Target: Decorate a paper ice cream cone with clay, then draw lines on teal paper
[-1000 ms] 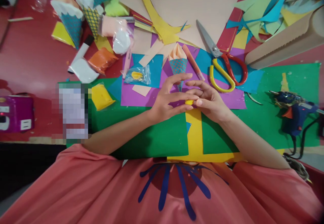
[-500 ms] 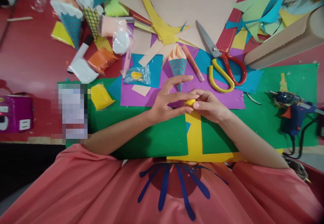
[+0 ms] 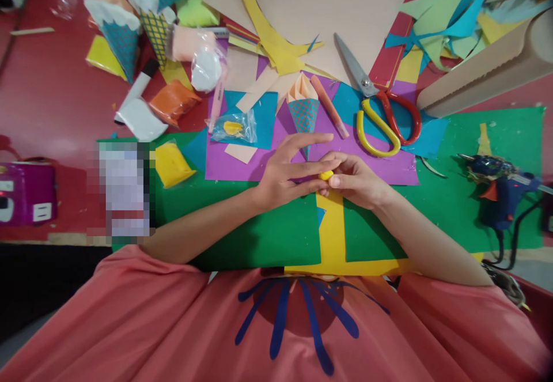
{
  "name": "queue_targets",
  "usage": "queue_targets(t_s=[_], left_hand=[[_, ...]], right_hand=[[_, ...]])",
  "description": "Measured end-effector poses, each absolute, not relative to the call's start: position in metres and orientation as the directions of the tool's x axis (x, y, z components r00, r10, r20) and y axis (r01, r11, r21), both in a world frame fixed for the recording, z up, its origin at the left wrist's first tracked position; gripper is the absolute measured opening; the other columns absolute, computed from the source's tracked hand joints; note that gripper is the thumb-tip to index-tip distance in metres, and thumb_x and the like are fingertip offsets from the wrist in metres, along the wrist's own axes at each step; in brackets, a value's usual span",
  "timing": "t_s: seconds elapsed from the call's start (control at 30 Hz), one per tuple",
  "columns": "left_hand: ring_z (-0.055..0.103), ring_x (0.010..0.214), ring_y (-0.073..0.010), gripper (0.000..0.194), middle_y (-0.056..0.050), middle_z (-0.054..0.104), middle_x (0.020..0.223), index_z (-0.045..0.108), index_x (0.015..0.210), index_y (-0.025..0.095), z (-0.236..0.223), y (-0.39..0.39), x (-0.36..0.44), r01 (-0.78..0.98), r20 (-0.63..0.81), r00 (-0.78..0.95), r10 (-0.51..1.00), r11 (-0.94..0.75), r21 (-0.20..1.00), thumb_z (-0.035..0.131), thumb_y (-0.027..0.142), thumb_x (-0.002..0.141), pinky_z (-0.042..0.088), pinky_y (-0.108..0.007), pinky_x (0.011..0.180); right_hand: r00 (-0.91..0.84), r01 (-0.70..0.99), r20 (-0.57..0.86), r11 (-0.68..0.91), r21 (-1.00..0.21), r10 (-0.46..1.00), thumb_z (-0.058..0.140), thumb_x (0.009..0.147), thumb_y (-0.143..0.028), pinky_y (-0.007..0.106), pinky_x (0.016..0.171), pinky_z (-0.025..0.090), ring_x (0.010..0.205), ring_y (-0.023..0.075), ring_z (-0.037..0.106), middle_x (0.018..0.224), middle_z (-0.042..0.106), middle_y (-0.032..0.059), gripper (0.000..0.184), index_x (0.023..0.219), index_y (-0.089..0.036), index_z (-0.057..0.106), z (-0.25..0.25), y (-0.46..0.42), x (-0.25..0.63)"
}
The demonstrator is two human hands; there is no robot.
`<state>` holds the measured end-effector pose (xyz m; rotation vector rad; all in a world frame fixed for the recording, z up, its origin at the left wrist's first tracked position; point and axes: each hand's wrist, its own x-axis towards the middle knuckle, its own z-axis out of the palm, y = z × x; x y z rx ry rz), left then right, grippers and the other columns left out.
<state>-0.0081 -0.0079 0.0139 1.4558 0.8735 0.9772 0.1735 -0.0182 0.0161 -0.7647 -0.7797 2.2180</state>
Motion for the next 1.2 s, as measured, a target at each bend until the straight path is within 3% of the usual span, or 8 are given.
queue_targets(t_s=[0.17,0.33,0.5,0.67,0.77,0.93,1.1,1.2], left_hand=[[0.054,0.124,-0.0243,0.016,0.002,0.066,0.127,0.077,0.094,0.040,0.011,-0.009,-0.008,-0.005,0.150,0.400,0.904,-0.161,0.987,0.074,0.039,0.079,0.030,-0.045,0.118],[0.054,0.124,-0.0264,0.032,0.000,0.066,0.127,0.076,0.100,0.038,0.011,-0.009,-0.008,0.044,0.118,0.408,0.905,-0.149,0.988,0.083,0.039,0.069,0.031,-0.045,0.118],[0.056,0.124,-0.0239,0.018,0.002,0.065,0.130,0.076,0.100,0.040,0.005,-0.008,-0.011,0.075,0.219,0.432,0.875,-0.277,0.958,0.067,0.045,0.085,0.032,-0.048,0.118],[0.060,0.121,-0.0198,0.028,0.001,0.064,0.133,0.068,0.117,0.041,0.000,-0.006,-0.011,0.196,0.503,0.418,0.757,-0.615,0.764,0.053,0.049,0.094,0.049,-0.043,0.107],[0.060,0.122,-0.0202,0.039,-0.003,0.062,0.135,0.059,0.132,0.038,0.000,-0.006,-0.010,0.225,0.587,0.425,0.689,-0.709,0.668,0.050,0.049,0.095,0.054,-0.041,0.103],[0.064,0.118,-0.0195,0.030,-0.001,0.065,0.131,0.066,0.122,0.036,0.001,-0.005,-0.011,0.277,0.579,0.400,0.710,-0.696,0.662,0.056,0.042,0.095,0.056,-0.039,0.099],[0.064,0.117,-0.0180,0.025,0.001,0.066,0.130,0.069,0.116,0.037,-0.001,-0.005,-0.012,0.211,0.570,0.354,0.742,-0.657,0.724,0.060,0.033,0.094,0.056,-0.036,0.099],[0.063,0.119,-0.0193,0.033,-0.001,0.065,0.132,0.063,0.127,0.039,-0.003,-0.004,-0.011,0.163,0.577,0.372,0.727,-0.663,0.730,0.059,0.038,0.094,0.055,-0.039,0.100]], right_hand=[[-0.645,-0.360,-0.296,-0.622,-0.695,0.705,0.085,0.069,-0.040,0.016,0.061,0.054,0.065,0.0064,0.068,0.073,0.071,-0.0029,0.033,0.085,-0.017,0.070,0.016,-0.019,0.175],[-0.586,-0.365,-0.356,-0.630,-0.685,0.728,0.086,0.068,-0.038,0.014,0.062,0.054,0.060,0.0042,0.065,0.068,0.071,-0.0044,0.027,0.081,-0.017,0.074,0.016,-0.020,0.175],[-0.690,-0.325,-0.329,-0.682,-0.655,0.644,0.082,0.072,-0.043,0.013,0.058,0.052,0.061,0.0060,0.068,0.066,0.073,-0.0007,0.030,0.077,-0.015,0.073,0.017,-0.017,0.174],[-0.646,-0.339,-0.356,-0.672,-0.658,0.675,0.082,0.073,-0.040,0.012,0.056,0.050,0.058,0.0048,0.065,0.064,0.071,-0.0018,0.028,0.077,-0.015,0.072,0.020,-0.016,0.175],[-0.635,-0.334,-0.369,-0.671,-0.662,0.679,0.082,0.072,-0.044,0.012,0.054,0.048,0.055,0.0041,0.063,0.061,0.070,-0.0021,0.031,0.074,-0.015,0.071,0.019,-0.017,0.175],[-0.632,-0.335,-0.337,-0.638,-0.694,0.698,0.077,0.074,-0.053,0.014,0.053,0.048,0.056,0.0058,0.063,0.062,0.071,0.0006,0.040,0.073,-0.014,0.070,0.018,-0.018,0.173],[-0.608,-0.333,-0.327,-0.606,-0.723,0.724,0.080,0.076,-0.039,0.015,0.052,0.049,0.056,0.0064,0.065,0.064,0.070,-0.0024,0.027,0.084,-0.015,0.069,0.021,-0.019,0.172],[-0.600,-0.342,-0.315,-0.592,-0.730,0.735,0.078,0.078,-0.038,0.015,0.052,0.048,0.055,0.0062,0.064,0.063,0.069,-0.0028,0.027,0.083,-0.015,0.067,0.021,-0.020,0.172]])
